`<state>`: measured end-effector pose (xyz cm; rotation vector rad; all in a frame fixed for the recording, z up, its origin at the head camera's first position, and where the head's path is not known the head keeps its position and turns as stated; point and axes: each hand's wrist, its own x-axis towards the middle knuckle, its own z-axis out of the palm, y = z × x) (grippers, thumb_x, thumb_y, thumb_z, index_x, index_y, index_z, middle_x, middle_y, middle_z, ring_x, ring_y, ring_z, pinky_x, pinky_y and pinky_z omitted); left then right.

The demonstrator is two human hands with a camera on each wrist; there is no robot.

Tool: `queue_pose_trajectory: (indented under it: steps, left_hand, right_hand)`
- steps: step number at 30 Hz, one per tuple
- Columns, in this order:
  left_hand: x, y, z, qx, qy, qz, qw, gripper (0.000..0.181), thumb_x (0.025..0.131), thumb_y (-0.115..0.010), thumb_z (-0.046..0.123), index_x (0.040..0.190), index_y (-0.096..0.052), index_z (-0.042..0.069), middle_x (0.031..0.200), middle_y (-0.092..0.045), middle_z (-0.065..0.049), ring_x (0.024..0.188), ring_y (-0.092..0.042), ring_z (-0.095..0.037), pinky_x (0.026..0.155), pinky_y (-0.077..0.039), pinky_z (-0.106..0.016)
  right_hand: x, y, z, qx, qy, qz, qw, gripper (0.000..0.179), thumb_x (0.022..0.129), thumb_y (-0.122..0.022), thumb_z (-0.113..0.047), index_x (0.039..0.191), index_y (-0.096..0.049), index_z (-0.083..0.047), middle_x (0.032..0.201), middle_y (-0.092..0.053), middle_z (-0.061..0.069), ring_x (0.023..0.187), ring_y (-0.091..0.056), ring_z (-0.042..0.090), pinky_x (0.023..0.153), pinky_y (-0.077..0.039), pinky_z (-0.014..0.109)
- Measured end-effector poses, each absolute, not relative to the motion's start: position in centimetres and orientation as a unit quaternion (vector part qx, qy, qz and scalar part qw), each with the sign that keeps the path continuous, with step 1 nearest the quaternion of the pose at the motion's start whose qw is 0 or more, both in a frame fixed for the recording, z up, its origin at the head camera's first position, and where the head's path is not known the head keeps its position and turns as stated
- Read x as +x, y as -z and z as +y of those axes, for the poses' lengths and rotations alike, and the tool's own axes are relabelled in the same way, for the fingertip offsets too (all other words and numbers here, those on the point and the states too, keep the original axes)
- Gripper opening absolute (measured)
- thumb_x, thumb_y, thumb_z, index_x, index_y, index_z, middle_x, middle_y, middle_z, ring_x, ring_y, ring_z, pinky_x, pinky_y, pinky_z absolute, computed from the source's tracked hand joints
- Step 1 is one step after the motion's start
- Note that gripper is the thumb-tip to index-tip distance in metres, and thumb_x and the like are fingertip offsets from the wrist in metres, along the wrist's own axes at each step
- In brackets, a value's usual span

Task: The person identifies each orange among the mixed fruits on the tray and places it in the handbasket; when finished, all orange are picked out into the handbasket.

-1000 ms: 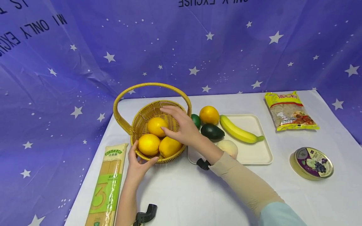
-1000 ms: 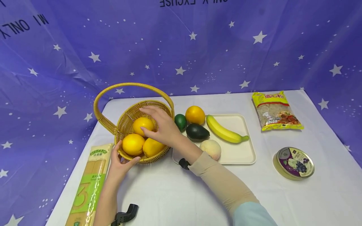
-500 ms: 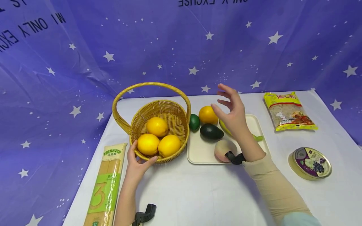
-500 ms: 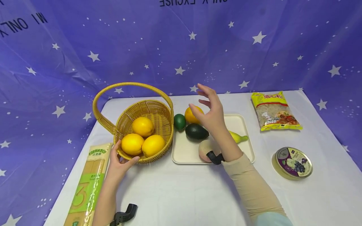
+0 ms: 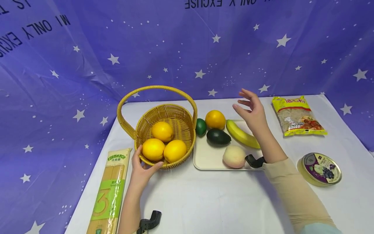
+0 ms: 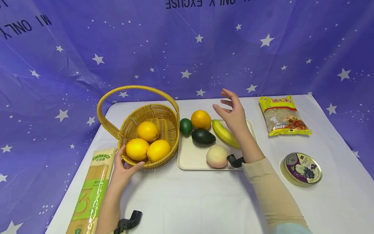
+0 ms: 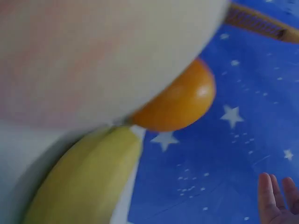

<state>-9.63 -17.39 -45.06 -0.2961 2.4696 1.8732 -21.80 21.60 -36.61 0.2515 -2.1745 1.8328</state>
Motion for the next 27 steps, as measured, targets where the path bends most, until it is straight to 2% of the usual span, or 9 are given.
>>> queue_pose_trajectory:
  steps: [8,16,20,27]
  left_hand:
    - [-9.7,45.2,-17.4,-0.093,-0.598,0.796,0.018,0.106,0.081,-0.08,0.028,0.155,-0.005,0.026,0.158,0.004,-0.01,0.14,-0.018,-0.043,0.109,-0.031,-0.047]
    - [-9.6,45.3,-17.5,-0.092,-0.599,0.795,0.014,0.106,0.08,-0.08,0.026,0.155,-0.006,0.025,0.157,0.004,-0.011,0.139,-0.019,-0.045,0.108,-0.032,-0.048]
    - [-9.6,45.2,-17.5,-0.09,-0.601,0.794,0.014,0.106,0.081,-0.08,0.026,0.155,-0.005,0.025,0.158,0.004,-0.01,0.14,-0.018,-0.045,0.109,-0.032,-0.048]
    - [-9.6,45.0,-17.5,-0.088,-0.606,0.791,0.014,0.105,0.081,-0.08,0.027,0.155,-0.005,0.025,0.157,0.005,-0.009,0.139,-0.019,-0.045,0.108,-0.032,-0.049]
  right_hand:
    - [-24.3,40.0,22.2,0.06,-0.549,-0.831,0.072,0.07,0.088,-0.072,-0.034,0.147,-0.038,-0.02,0.144,-0.042,0.008,0.126,-0.046,0.031,0.099,-0.043,0.05]
    - [-26.1,41.9,21.0,0.072,-0.496,-0.866,-0.004,0.078,0.085,-0.071,-0.045,0.149,-0.036,-0.018,0.149,-0.037,0.011,0.129,-0.041,0.035,0.102,-0.039,0.053]
    - [-26.8,42.4,20.0,0.082,-0.479,-0.874,-0.025,0.08,0.084,-0.072,-0.047,0.148,-0.036,-0.016,0.149,-0.037,0.012,0.128,-0.042,0.036,0.103,-0.037,0.054]
    - [-26.9,43.2,18.8,0.073,-0.494,-0.865,-0.047,0.078,0.083,-0.072,-0.049,0.148,-0.038,-0.02,0.148,-0.038,0.008,0.127,-0.041,0.033,0.102,-0.037,0.053]
